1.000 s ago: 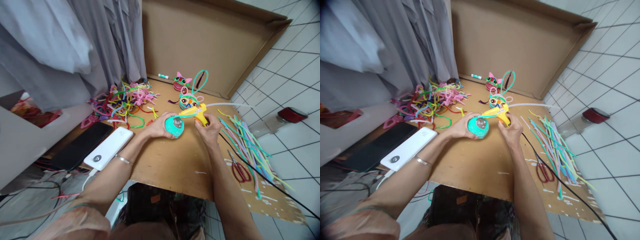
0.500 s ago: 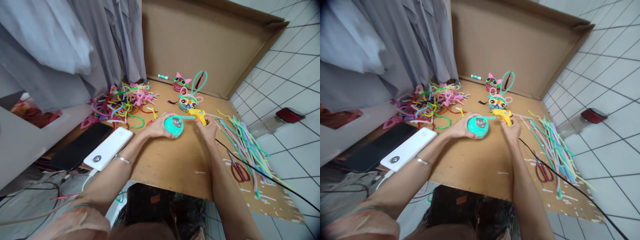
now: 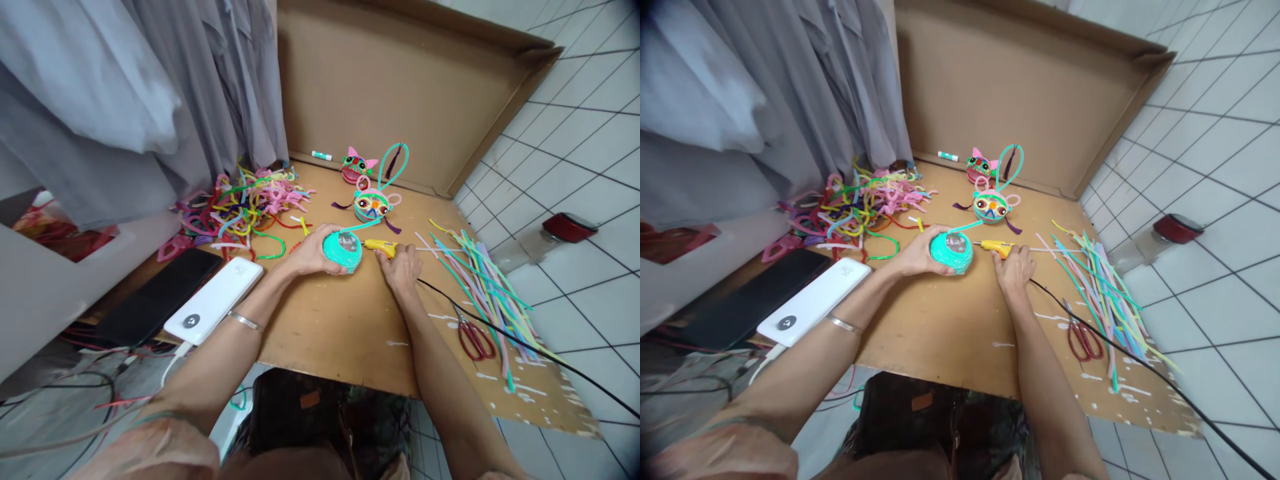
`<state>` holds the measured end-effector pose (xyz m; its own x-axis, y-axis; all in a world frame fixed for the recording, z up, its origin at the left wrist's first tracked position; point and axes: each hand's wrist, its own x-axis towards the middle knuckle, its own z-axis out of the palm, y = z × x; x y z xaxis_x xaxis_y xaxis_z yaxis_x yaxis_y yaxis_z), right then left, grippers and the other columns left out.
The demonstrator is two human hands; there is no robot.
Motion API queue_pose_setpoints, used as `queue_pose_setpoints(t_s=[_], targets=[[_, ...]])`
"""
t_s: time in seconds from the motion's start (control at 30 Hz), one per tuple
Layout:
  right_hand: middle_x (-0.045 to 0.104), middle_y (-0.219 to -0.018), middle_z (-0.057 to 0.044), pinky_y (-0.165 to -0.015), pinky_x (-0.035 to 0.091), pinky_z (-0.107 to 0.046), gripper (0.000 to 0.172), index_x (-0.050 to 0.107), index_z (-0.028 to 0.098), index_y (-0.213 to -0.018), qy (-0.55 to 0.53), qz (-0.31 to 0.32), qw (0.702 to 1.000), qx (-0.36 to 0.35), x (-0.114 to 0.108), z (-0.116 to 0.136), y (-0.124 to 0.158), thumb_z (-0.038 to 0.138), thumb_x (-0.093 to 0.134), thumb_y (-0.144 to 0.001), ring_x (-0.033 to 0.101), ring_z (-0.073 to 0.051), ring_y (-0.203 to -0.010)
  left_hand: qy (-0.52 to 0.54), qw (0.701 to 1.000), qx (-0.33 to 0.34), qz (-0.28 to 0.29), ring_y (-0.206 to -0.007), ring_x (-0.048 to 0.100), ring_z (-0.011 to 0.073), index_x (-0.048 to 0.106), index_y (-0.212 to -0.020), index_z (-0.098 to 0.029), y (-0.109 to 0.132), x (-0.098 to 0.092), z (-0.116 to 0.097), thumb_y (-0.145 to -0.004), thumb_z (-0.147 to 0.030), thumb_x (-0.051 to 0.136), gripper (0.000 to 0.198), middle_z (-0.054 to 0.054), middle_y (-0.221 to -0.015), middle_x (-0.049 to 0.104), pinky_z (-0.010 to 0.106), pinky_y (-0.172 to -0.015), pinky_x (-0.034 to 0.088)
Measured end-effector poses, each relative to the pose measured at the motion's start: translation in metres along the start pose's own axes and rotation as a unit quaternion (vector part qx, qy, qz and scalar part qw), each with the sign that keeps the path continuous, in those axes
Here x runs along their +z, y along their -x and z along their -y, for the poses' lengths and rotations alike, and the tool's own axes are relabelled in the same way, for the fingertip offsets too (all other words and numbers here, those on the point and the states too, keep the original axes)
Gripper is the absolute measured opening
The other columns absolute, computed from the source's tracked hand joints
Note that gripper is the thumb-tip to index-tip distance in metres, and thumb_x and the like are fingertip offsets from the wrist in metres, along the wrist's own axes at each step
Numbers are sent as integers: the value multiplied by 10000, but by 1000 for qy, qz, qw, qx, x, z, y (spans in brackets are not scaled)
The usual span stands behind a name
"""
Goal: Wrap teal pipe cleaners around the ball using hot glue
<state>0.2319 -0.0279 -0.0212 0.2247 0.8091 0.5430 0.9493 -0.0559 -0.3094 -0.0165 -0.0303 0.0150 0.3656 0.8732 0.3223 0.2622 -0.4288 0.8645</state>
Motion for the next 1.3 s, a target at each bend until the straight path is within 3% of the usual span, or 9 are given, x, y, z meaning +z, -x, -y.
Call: queue_pose_setpoints(t_s=[0.1,0.2,0.3,0.4,0.5,0.63,1.03,1.3], targets=[[629,-1017,-147,-852,466,-452,489,641,136,-1101,-108,-29,993,-45,-7,10,-2,538,588,-828,570,-283,-953,-18,1000,15,3,-1098,595,275,584,-1197,-205,1,-1,-3,-475,-401,886,807,50,-1166,609,444,-996,476],[619,-1055,-115,-837,501,-417,536,544,173,-1314,-274,-43,952,-125,-27,30,-1,504,530,-892,588,-235,-926,-50,998,34,6,-1108,587,286,599,-1177,-204,1,-2,-6,-482,-394,878,772,54,-1159,604,445,-1003,467],[614,-1096,-107,-849,507,-404,498,489,220,-1406,-336,-59,918,-204,-46,49,5,440,448,-961,596,-225,-976,-72,996,49,10,-1111,580,292,601,-1174,-195,1,-2,-7,-487,-397,872,765,59,-1153,600,444,-1007,461],[630,-1043,-95,-851,505,-395,409,590,234,-1327,-315,-69,911,-257,-54,59,11,397,459,-975,607,-222,-973,-85,994,71,13,-1121,574,289,591,-1188,-212,1,-1,-5,-502,-400,869,764,57,-1159,594,442,-1018,452],[642,-903,-76,-783,508,-365,284,722,225,-1098,-280,-72,921,-261,-52,59,12,353,502,-970,622,-203,-855,-83,992,90,9,-1132,570,288,581,-1197,-213,2,0,-4,-506,-402,875,774,64,-1173,586,440,-1024,448],[618,-785,-51,-697,501,-320,228,746,208,-890,-278,-66,919,-272,-49,58,12,297,547,-953,607,-174,-740,-72,993,97,13,-1141,572,284,576,-1204,-211,2,1,-3,-524,-386,876,763,74,-1174,587,436,-1023,452],[579,-781,-32,-676,484,-290,261,753,214,-984,-276,-12,911,-307,-47,59,16,249,494,-970,592,-155,-732,-80,991,100,35,-1198,554,287,556,-1238,-231,4,-1,-10,-558,-384,863,762,88,-1241,567,457,-1052,439],[559,-752,-23,-642,417,-280,274,752,252,-984,-234,-39,911,-339,-45,60,16,246,478,-977,518,-144,-678,-83,990,112,37,-1206,549,291,550,-1250,-228,3,0,-6,-564,-392,869,774,96,-1254,569,470,-1062,428]])
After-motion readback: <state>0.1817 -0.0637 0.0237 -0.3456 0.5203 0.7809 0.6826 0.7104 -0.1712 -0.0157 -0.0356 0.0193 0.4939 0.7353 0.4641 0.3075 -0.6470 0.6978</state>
